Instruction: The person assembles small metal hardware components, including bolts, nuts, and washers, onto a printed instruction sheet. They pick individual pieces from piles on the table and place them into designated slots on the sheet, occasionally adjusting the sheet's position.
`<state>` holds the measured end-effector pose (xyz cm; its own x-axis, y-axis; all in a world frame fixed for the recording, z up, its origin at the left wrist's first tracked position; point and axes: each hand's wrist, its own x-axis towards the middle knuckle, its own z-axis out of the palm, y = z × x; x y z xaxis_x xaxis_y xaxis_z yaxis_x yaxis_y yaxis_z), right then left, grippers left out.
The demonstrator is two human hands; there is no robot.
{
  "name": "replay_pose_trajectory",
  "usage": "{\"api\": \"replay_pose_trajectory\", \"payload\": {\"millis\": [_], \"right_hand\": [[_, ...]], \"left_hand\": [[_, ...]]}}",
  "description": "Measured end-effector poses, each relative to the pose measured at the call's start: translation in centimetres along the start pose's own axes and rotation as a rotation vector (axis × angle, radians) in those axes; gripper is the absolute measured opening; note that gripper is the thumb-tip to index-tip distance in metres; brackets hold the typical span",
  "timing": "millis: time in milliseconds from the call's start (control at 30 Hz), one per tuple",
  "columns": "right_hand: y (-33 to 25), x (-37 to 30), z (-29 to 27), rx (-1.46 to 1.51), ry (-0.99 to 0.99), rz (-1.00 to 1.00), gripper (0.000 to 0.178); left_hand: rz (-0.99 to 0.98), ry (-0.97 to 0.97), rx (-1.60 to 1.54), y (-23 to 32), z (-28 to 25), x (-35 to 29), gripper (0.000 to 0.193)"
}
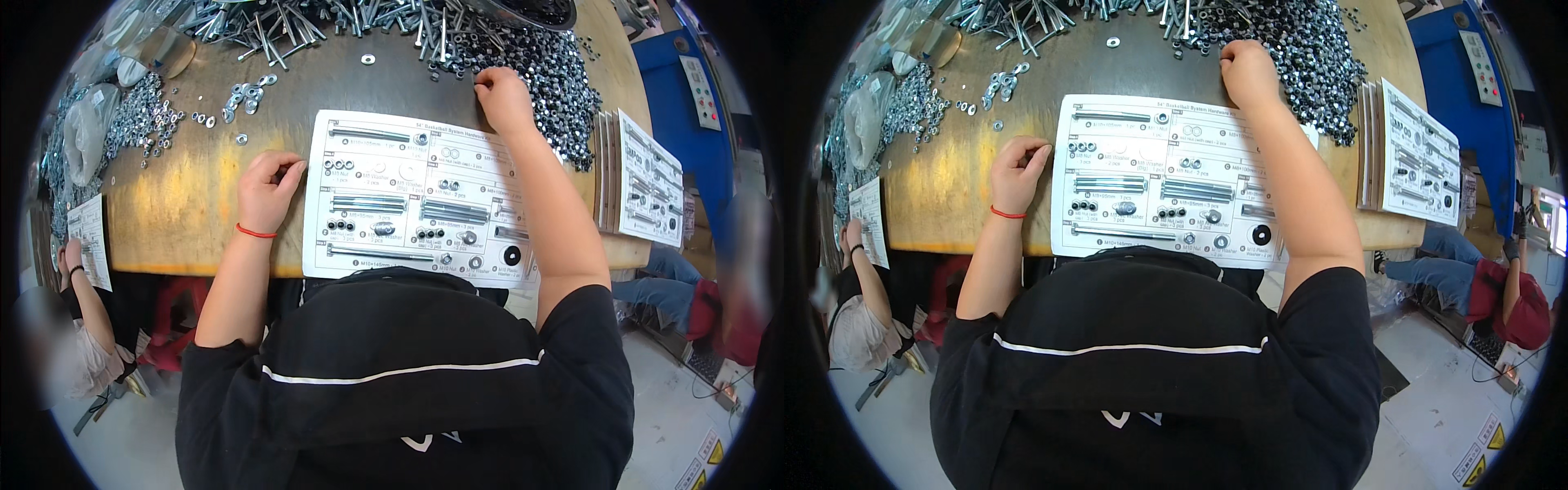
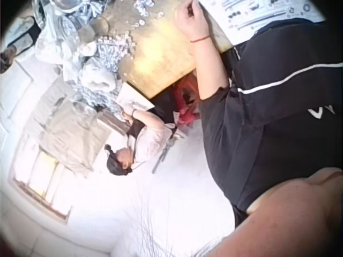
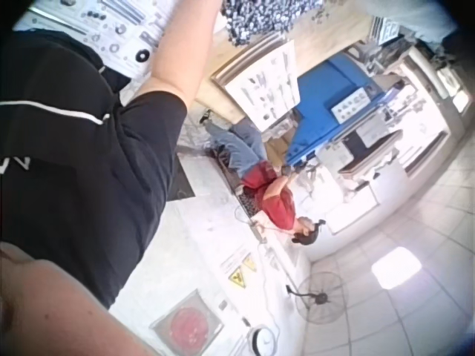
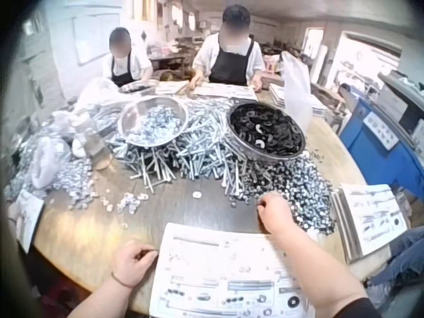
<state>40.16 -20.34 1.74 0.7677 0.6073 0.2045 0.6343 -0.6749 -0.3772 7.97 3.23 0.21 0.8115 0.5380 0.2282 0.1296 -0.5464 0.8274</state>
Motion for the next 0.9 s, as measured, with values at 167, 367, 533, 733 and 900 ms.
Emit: {"api": "replay_pose_trajectory", "payload": {"millis": [167, 367, 533, 733, 900], "right_hand": [[-1.5, 1.0, 1.2, 0.126, -0.041, -0.056, 0.018], [-3.1, -1.4, -0.9, 0.202, -0.233, -0.088, 0.018], [-5.3, -7.0, -3.5, 0.253, -0.439, -0.219, 0.015], [-6.7, -7.6, -4.4, 0.234, -0.427, -0.13, 0.018], [-5.9, -2.5, -4.1, 0.128, -0.204, -0.229, 0.022]], "left_hand": [[-0.038, 0.018, -0.019, -0.6, 0.4, -0.1, 0.009], [-0.038, 0.005, -0.014, -0.6, 0.3, 0.0, 0.009], [-0.021, 0.025, -0.02, -1.0, 0.4, 0.0, 0.01], [-0.183, -0.037, -0.183, -0.2, -0.4, 0.8, 0.016], [-0.042, -0.018, 0.061, 0.4, -1.7, 6.9, 0.022]]}}
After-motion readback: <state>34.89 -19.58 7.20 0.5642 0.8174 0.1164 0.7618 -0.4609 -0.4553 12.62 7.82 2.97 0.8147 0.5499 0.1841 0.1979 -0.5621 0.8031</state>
